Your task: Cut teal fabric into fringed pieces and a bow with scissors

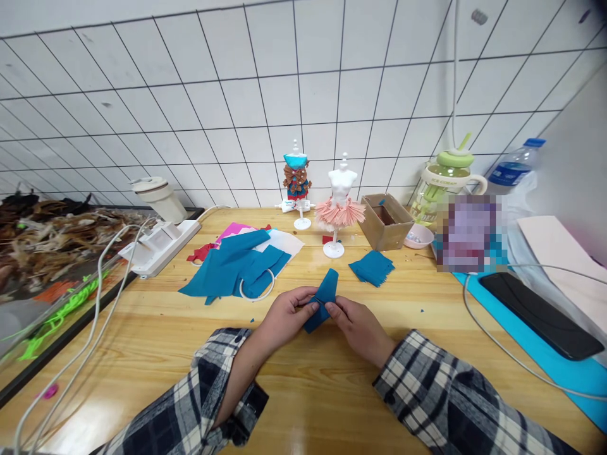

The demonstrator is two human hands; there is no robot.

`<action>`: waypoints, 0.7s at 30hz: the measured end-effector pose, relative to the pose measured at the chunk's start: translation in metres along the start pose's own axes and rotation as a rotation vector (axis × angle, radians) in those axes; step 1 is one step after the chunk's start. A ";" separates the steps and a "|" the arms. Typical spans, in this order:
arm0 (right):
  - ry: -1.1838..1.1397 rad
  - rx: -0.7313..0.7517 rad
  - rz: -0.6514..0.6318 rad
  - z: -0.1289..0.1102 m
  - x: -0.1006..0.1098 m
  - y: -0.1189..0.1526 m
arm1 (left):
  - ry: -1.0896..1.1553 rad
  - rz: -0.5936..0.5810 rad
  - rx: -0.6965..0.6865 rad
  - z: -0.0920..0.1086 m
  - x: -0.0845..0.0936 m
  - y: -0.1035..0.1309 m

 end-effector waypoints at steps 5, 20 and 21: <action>0.002 0.002 0.000 -0.001 0.000 0.000 | 0.014 -0.010 0.006 0.000 -0.001 0.000; -0.006 0.015 -0.019 -0.003 0.000 0.001 | 0.017 0.010 0.021 0.001 -0.001 0.001; -0.005 0.013 -0.020 -0.003 0.000 0.001 | 0.019 0.007 0.016 0.001 -0.002 0.001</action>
Point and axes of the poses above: each hand's wrist, its own y-axis away from the middle knuckle, its own x-axis out of the back of the hand, z = x × y, the point moved 8 cm from there along -y, towards the middle knuckle, and after that the axes turned 11 degrees about x, right-handed, at the moved point
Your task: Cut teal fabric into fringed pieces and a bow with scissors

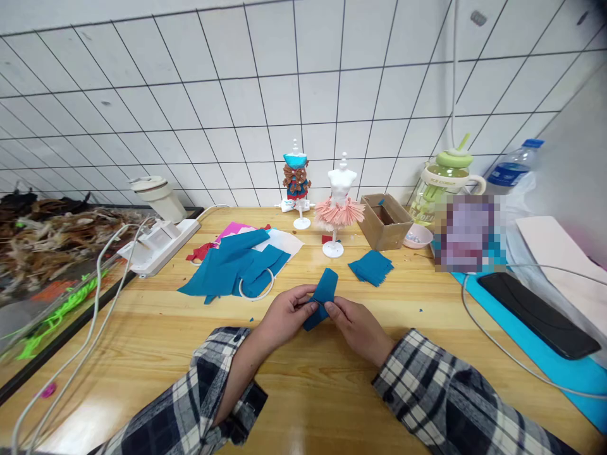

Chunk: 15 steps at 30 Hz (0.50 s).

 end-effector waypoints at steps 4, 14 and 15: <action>-0.004 0.006 -0.007 -0.001 0.000 0.000 | 0.008 -0.012 -0.014 0.002 -0.001 0.001; -0.005 0.021 -0.004 0.001 0.000 -0.001 | -0.008 -0.002 -0.017 -0.002 0.002 0.000; -0.005 0.020 -0.006 0.001 -0.001 -0.001 | -0.020 -0.015 -0.020 -0.002 0.001 0.000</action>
Point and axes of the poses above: each hand's wrist, its own y-axis away from the middle knuckle, its own x-axis out of the back of the hand, z = x × y, the point moved 8 cm from there along -y, towards the middle knuckle, and after that the axes turned 11 degrees about x, right-handed, at the moved point
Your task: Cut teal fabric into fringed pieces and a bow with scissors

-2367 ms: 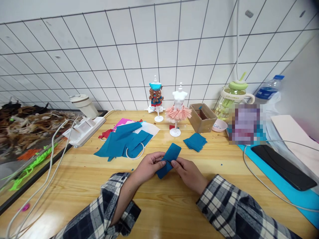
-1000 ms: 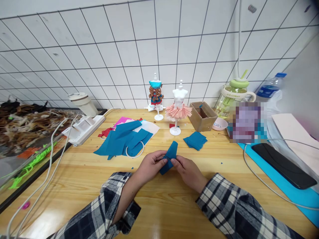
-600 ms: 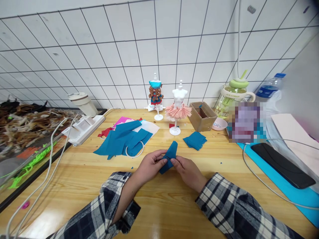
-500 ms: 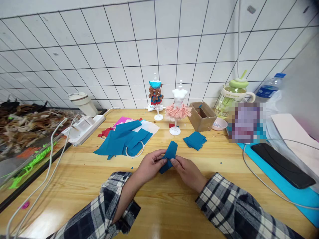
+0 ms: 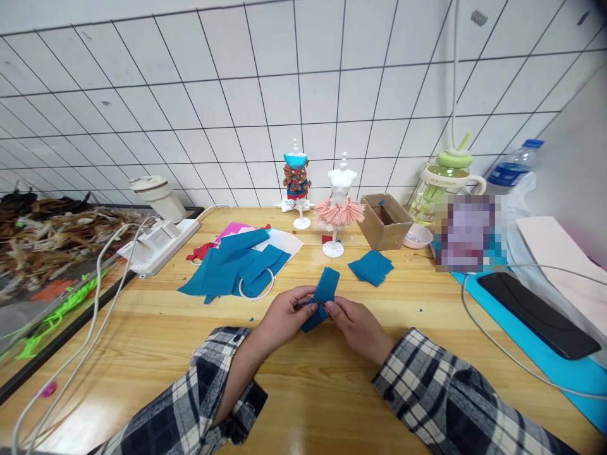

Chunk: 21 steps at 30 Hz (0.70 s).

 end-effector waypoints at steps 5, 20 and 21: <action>-0.019 0.009 -0.002 0.000 0.000 0.000 | -0.027 -0.015 0.007 -0.001 -0.004 0.001; 0.026 -0.007 0.022 0.000 0.001 0.000 | -0.075 0.010 0.019 -0.008 0.001 -0.001; 0.019 -0.010 0.026 0.000 0.002 0.000 | -0.079 0.026 0.025 -0.009 0.003 -0.001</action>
Point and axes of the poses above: each hand's wrist, its own y-axis away from the middle knuckle, its own x-axis out of the back of the hand, z = x × y, the point moved 8 cm from there along -y, towards the middle knuckle, and after that the axes turned 11 degrees about x, right-handed, at the moved point
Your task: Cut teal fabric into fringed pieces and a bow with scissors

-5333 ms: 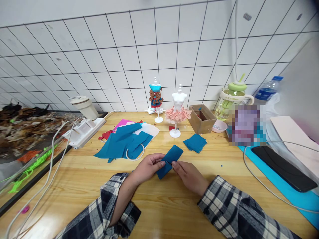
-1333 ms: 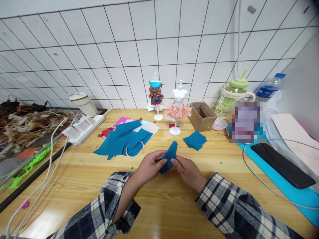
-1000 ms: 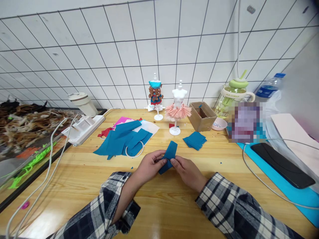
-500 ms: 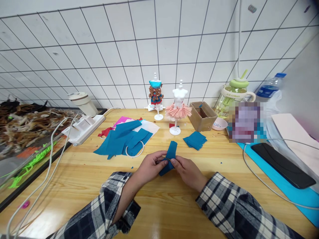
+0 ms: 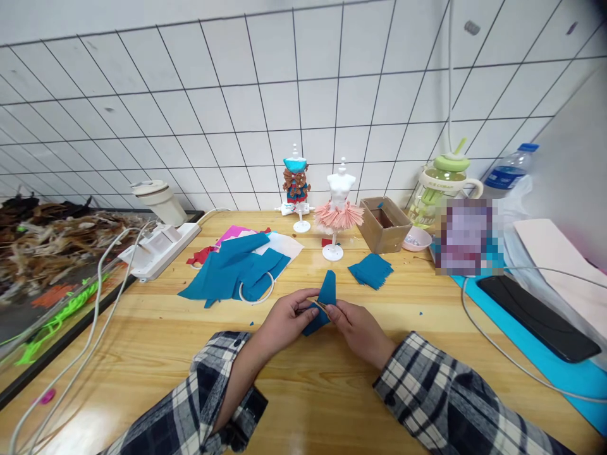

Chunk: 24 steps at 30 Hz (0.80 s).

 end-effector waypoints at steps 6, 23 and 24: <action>-0.141 -0.010 0.002 0.003 0.011 -0.003 | 0.032 0.190 -0.002 0.008 0.022 -0.001; -0.088 -0.022 0.075 -0.003 0.009 -0.004 | -0.044 0.056 -0.002 0.013 0.004 0.007; -0.116 -0.021 0.089 -0.003 0.010 -0.004 | -0.045 0.066 -0.007 0.015 0.006 0.007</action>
Point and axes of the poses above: each hand's wrist, its own y-axis away from the middle knuckle, its own x-axis out of the back of the hand, z = x × y, the point moved 8 cm from there along -y, towards the middle knuckle, and after that the axes turned 11 degrees about x, right-handed, at the moved point
